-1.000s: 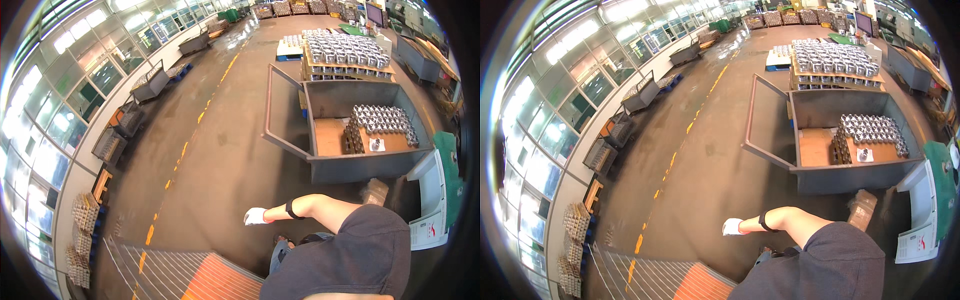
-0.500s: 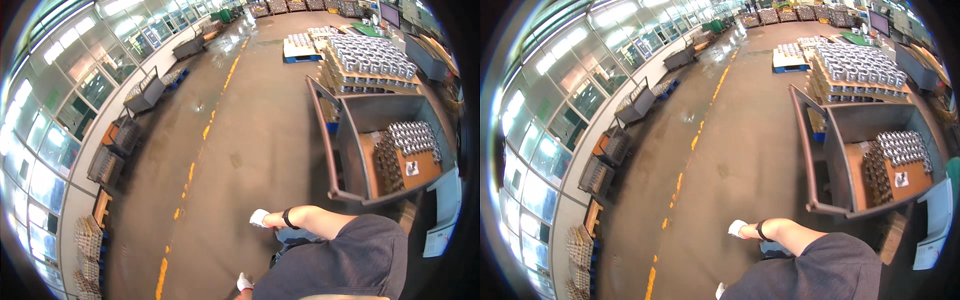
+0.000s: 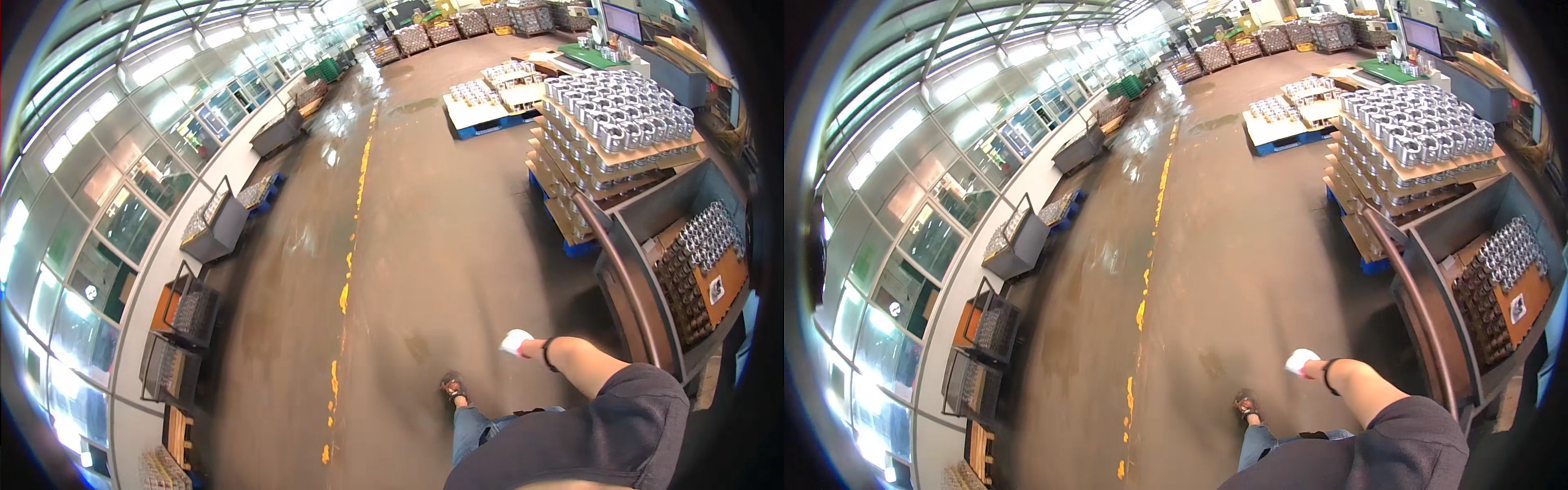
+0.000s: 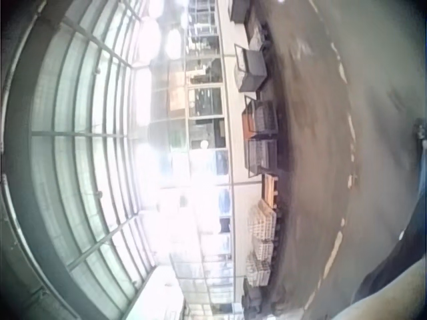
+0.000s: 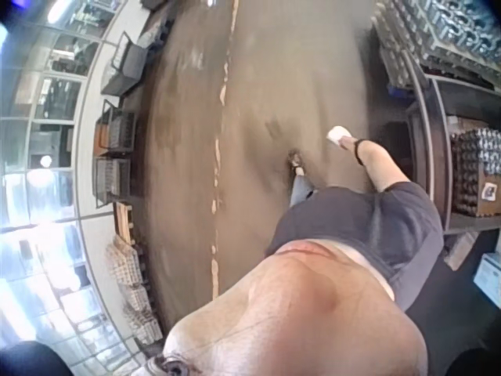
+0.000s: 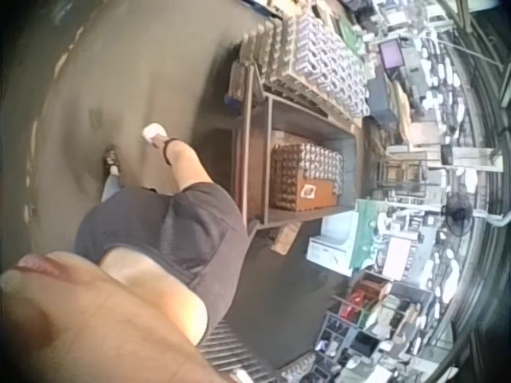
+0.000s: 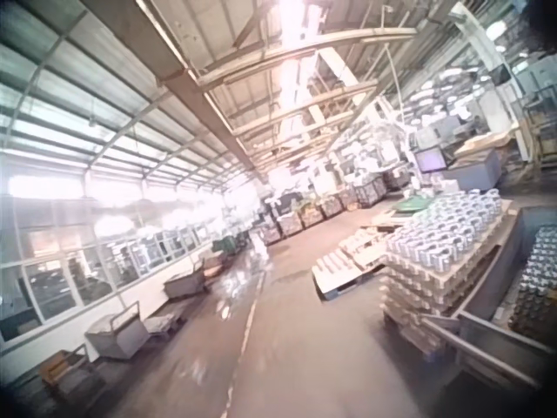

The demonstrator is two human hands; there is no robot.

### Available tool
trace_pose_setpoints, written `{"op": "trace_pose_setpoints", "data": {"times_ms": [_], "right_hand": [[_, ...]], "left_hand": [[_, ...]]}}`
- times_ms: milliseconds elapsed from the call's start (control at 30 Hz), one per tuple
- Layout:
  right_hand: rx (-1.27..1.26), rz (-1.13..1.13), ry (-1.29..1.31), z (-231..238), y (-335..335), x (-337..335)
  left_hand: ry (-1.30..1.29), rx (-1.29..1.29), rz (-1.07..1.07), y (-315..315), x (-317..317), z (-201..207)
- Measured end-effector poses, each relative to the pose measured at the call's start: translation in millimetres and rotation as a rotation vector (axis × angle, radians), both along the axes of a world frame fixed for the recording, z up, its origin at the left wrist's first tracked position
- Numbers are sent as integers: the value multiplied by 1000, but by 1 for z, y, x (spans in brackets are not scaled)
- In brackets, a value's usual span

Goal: Transferring metal pistons from a bin to a pallet and layering them with cardboard separators.

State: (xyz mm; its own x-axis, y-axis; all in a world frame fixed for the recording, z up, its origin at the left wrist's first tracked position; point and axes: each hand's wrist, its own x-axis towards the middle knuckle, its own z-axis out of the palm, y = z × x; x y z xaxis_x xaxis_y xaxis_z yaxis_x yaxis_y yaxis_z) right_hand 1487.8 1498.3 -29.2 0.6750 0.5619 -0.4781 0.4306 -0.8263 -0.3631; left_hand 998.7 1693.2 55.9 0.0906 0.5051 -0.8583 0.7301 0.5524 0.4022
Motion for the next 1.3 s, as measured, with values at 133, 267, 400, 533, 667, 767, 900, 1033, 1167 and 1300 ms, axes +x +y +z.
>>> {"op": "trace_pose_setpoints", "data": {"times_ms": [133,267,400,533,667,767,900,1033,1167,1300], "right_hand": [[-476,248,-85,-4,-104,72],[-740,282,193,58,-119,54],[-275,-391,263,85,-112,35],[-398,-129,215,41,-90,26],[-435,-218,357,10,-96,41],[-461,-204,334,-15,-105,139],[-573,-90,52,-46,-97,387],[-492,-93,-148,64,-27,700],[435,-1090,-7,192,6,868],[402,-1032,-181,171,7,946]], "left_hand": [[9,-93,-181,93,98,-9],[-27,-157,-241,199,218,-28],[-40,-135,-304,293,433,-20],[-206,172,-716,351,620,4],[-396,78,-675,306,795,85],[-449,158,-671,291,861,73],[-84,-27,-642,305,908,42],[74,-181,-475,313,944,4],[102,-141,-597,303,1004,-25],[109,73,-1195,305,1090,-52]]}}
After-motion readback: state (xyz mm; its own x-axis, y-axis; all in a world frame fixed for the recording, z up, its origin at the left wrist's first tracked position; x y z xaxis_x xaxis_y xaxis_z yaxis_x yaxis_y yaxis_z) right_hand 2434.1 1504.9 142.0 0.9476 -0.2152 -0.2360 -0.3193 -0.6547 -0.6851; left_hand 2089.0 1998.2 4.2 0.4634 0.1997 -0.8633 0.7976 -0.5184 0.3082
